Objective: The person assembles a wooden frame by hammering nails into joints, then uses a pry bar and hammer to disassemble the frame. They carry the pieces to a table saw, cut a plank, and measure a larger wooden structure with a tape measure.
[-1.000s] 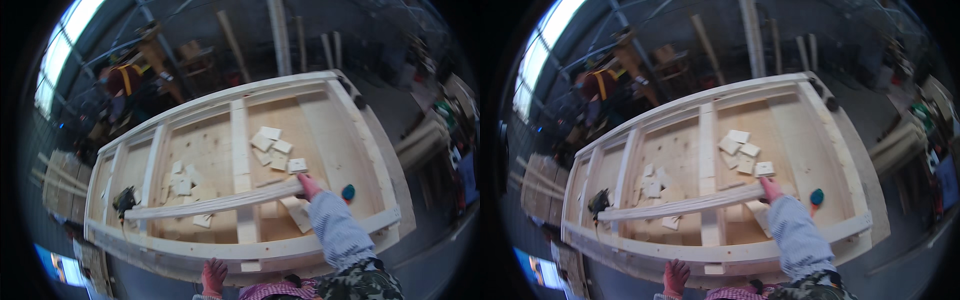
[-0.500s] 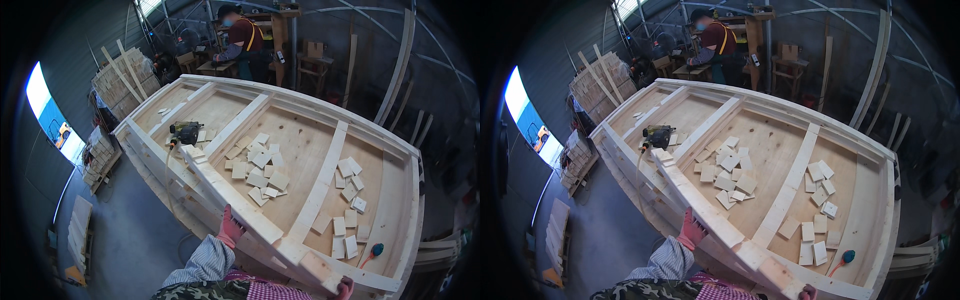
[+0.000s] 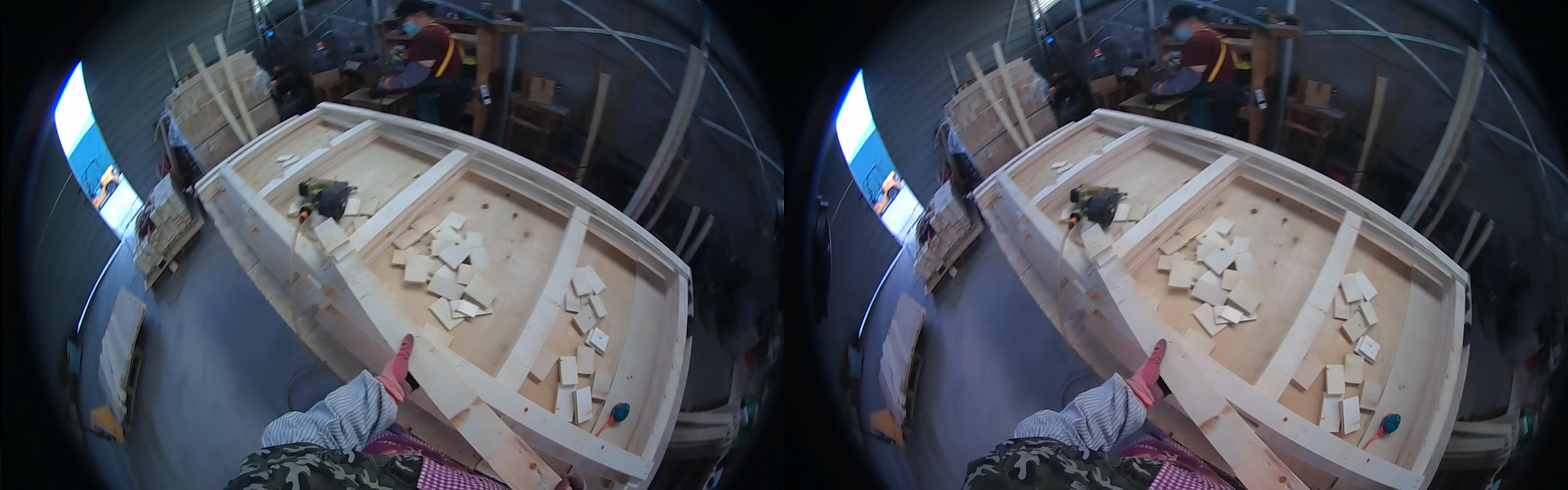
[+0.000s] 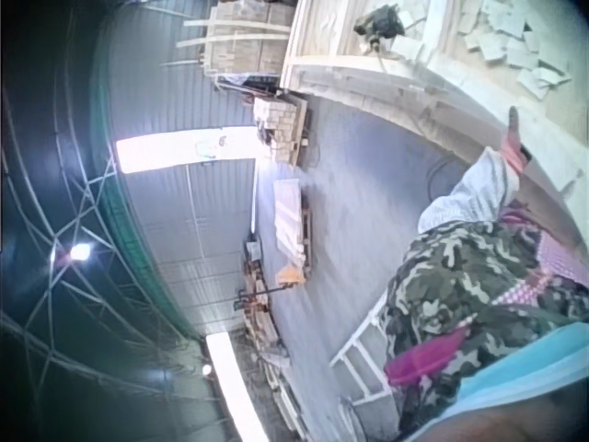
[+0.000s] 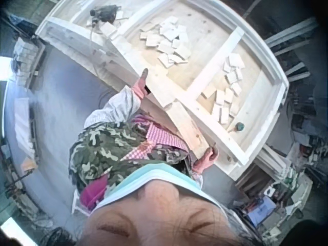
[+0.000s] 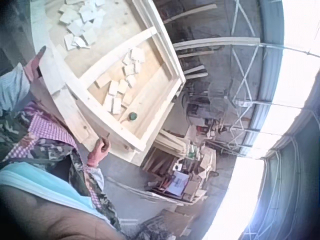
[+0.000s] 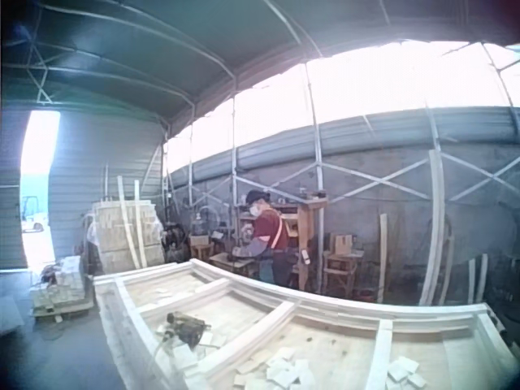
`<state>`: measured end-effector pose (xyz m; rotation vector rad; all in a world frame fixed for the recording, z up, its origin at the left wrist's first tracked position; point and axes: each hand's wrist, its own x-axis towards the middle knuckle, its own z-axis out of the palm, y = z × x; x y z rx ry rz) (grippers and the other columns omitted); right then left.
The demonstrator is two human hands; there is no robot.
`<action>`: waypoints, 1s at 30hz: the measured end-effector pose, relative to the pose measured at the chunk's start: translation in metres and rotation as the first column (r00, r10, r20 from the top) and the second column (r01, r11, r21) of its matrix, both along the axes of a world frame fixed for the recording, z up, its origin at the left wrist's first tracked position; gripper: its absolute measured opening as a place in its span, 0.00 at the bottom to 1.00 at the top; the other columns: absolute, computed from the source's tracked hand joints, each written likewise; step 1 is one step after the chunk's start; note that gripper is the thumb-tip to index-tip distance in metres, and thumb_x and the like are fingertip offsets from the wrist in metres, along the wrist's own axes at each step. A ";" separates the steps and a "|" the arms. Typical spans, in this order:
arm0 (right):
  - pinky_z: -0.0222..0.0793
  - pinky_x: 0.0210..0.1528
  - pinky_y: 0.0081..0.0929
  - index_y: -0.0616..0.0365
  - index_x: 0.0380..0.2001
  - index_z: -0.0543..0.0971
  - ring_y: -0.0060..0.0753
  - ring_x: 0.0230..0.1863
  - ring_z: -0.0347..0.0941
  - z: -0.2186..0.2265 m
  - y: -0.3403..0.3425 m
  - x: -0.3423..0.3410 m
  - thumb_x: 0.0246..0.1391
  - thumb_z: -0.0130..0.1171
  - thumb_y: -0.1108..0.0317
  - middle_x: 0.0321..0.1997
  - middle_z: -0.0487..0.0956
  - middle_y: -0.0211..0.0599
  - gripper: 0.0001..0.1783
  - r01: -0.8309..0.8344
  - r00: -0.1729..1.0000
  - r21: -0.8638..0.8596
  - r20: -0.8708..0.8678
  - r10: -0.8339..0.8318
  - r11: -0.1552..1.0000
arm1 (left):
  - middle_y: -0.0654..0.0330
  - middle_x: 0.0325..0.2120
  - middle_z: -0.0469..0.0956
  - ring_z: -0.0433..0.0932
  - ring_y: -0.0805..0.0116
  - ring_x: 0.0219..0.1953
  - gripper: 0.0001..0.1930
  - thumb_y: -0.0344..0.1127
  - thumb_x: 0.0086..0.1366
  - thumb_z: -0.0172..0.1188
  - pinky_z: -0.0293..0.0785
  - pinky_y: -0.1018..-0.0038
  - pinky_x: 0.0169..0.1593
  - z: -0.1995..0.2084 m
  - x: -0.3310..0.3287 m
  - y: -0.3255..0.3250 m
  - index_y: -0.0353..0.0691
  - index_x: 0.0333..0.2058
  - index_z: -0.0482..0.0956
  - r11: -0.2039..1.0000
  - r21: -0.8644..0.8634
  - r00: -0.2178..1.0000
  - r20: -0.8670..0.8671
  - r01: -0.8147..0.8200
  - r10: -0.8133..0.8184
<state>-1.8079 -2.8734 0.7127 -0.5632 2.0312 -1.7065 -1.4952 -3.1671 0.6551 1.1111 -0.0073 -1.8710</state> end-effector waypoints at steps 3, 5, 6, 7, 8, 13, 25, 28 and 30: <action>0.63 0.52 0.35 0.70 0.50 0.71 0.40 0.46 0.68 -0.012 0.026 -0.025 0.59 0.54 0.52 0.48 0.73 0.51 0.28 -0.034 0.989 0.340 -0.125 0.080 0.940 | 0.56 0.49 0.75 0.75 0.58 0.51 0.32 0.60 0.60 0.57 0.71 0.60 0.56 -0.002 -0.006 0.042 0.41 0.54 0.70 0.999 0.019 0.999 -0.009 -0.037 0.037; 0.61 0.54 0.42 0.73 0.52 0.71 0.52 0.49 0.68 -0.023 0.043 -0.047 0.58 0.48 0.40 0.52 0.72 0.63 0.40 -0.130 0.957 0.644 -0.119 0.266 0.754 | 0.57 0.46 0.76 0.76 0.59 0.49 0.29 0.53 0.61 0.61 0.74 0.62 0.52 -0.005 -0.007 0.069 0.40 0.53 0.70 0.994 0.062 0.994 -0.062 -0.086 0.090; 0.61 0.54 0.42 0.73 0.52 0.71 0.52 0.49 0.68 -0.026 0.051 -0.057 0.58 0.48 0.40 0.52 0.72 0.63 0.40 -0.132 0.953 0.699 -0.104 0.283 0.703 | 0.57 0.43 0.78 0.78 0.60 0.45 0.28 0.50 0.60 0.63 0.77 0.63 0.48 -0.006 -0.008 0.083 0.38 0.52 0.70 0.988 0.084 0.989 -0.058 -0.128 0.133; 0.61 0.54 0.42 0.73 0.52 0.71 0.52 0.49 0.68 -0.031 0.055 -0.065 0.58 0.48 0.40 0.52 0.72 0.63 0.40 -0.117 0.956 0.726 -0.101 0.274 0.677 | 0.58 0.44 0.78 0.78 0.60 0.46 0.28 0.49 0.60 0.63 0.77 0.63 0.48 -0.007 -0.007 0.095 0.38 0.52 0.70 0.989 0.082 0.990 -0.057 -0.123 0.127; 0.61 0.54 0.42 0.73 0.52 0.71 0.52 0.49 0.68 -0.035 0.060 -0.071 0.58 0.48 0.39 0.52 0.72 0.63 0.40 -0.094 0.963 0.728 -0.105 0.247 0.679 | 0.58 0.44 0.78 0.78 0.61 0.46 0.27 0.49 0.60 0.64 0.76 0.63 0.49 -0.007 -0.006 0.107 0.38 0.52 0.70 0.989 0.079 0.990 -0.056 -0.123 0.127; 0.61 0.54 0.42 0.74 0.51 0.71 0.52 0.49 0.68 -0.034 0.073 -0.089 0.58 0.48 0.39 0.52 0.72 0.63 0.41 -0.017 0.976 0.729 -0.137 0.170 0.685 | 0.55 0.52 0.73 0.74 0.59 0.52 0.26 0.48 0.64 0.59 0.68 0.61 0.58 -0.014 -0.002 0.144 0.38 0.54 0.69 0.983 0.180 0.958 -0.278 -0.022 0.072; 0.62 0.53 0.40 0.74 0.51 0.72 0.52 0.49 0.69 0.013 0.131 -0.130 0.58 0.47 0.37 0.51 0.73 0.62 0.42 0.136 0.977 0.742 -0.211 0.037 0.657 | 0.59 0.52 0.73 0.72 0.62 0.54 0.25 0.47 0.66 0.56 0.65 0.63 0.60 -0.051 -0.079 0.213 0.38 0.55 0.69 0.941 0.299 0.893 -0.449 0.157 -0.007; 0.66 0.50 0.36 0.70 0.49 0.74 0.46 0.46 0.71 -0.001 0.159 -0.142 0.61 0.50 0.47 0.50 0.75 0.57 0.32 0.128 0.978 0.618 -0.209 0.005 0.775 | 0.58 0.51 0.74 0.73 0.61 0.52 0.25 0.45 0.64 0.59 0.66 0.62 0.59 -0.060 -0.088 0.228 0.39 0.55 0.69 0.944 0.300 0.908 -0.419 0.136 0.002; 0.66 0.49 0.35 0.69 0.48 0.75 0.45 0.45 0.72 -0.023 0.173 -0.144 0.62 0.50 0.51 0.48 0.76 0.55 0.28 0.072 0.958 0.633 -0.260 0.124 0.771 | 0.58 0.47 0.77 0.76 0.59 0.48 0.24 0.44 0.61 0.63 0.70 0.60 0.55 -0.067 -0.089 0.230 0.40 0.53 0.71 0.934 0.342 0.939 -0.343 0.104 0.021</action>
